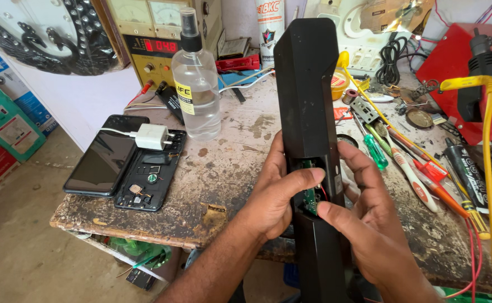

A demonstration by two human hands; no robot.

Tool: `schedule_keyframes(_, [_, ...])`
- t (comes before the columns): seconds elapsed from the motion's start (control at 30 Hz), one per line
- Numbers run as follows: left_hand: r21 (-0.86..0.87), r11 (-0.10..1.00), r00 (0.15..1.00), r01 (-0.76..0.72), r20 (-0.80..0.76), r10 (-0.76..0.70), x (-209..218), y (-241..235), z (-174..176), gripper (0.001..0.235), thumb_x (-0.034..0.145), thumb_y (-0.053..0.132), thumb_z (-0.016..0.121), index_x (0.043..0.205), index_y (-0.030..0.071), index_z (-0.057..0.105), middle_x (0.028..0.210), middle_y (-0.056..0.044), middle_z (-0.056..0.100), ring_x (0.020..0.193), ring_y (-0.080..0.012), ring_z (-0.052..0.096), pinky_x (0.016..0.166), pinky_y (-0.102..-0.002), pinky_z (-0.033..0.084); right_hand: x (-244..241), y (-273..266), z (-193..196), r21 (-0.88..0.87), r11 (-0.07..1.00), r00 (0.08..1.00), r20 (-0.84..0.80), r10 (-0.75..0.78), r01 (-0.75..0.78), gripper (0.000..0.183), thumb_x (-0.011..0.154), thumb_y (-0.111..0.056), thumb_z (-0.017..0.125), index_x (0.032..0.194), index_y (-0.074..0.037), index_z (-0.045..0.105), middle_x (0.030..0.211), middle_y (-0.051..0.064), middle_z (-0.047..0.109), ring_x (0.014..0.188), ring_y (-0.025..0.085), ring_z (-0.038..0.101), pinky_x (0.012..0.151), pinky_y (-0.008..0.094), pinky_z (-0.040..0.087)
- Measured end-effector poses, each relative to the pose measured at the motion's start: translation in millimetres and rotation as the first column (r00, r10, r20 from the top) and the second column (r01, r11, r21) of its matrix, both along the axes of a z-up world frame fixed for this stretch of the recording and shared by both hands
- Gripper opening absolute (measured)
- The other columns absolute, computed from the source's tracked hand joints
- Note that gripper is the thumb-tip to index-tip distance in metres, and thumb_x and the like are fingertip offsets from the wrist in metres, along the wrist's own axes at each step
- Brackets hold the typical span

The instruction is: The person solders wires to a small circuit board using a soldering iron, then fits the board into a black enclosure and secures a metal backplate with a screwdriver. The person also uses a metal file to smooth the backplate edges.

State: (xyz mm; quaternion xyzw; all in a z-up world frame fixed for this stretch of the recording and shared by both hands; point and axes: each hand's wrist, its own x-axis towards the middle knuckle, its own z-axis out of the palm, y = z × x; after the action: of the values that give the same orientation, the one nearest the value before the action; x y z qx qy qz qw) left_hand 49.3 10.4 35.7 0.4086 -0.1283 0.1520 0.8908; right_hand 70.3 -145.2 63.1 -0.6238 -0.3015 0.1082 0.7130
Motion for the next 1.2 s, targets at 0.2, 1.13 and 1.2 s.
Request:
schedule_keyframes(0.2, [-0.014,0.999,0.999,0.039,0.016,-0.039,-2,-1,1,0.07,0.086,0.005,0.066,0.151,0.008,0.037,0.128,-0.011,0.059,0.117,-0.02,0.062,0.101,-0.04,0.055,-2,-1,-2,-0.014,0.999,0.993,0.11,-0.033,0.035,0.087,0.077,0.006,0.069,0.156,-0.004,0.034,0.152,0.009,0.045,0.13,0.02,0.051,0.105,0.035,0.047])
schedule_keyframes(1.13, [-0.138,0.922,0.885,0.362,0.362,-0.293,-13,0,-1,0.092,0.106,0.045,0.051,0.176,0.019,-0.003,0.169,-0.012,0.031,0.153,-0.0266,0.039,0.13,-0.048,0.031,53,-40,-52,0.252,0.968,0.913,-0.391,0.117,-0.017,0.083,0.091,-0.019,0.057,0.165,0.005,0.029,0.154,0.022,0.051,0.132,0.028,0.056,0.11,0.042,0.041])
schedule_keyframes(1.2, [-0.126,0.927,0.887,0.352,0.361,-0.288,-13,0,-2,0.091,0.107,0.046,0.05,0.176,0.018,-0.003,0.169,-0.012,0.029,0.153,-0.0265,0.038,0.13,-0.048,0.031,53,-40,-51,0.262,0.965,0.911,-0.395,0.122,-0.016,0.083,0.091,-0.02,0.057,0.165,0.005,0.029,0.155,0.022,0.05,0.133,0.028,0.055,0.111,0.042,0.041])
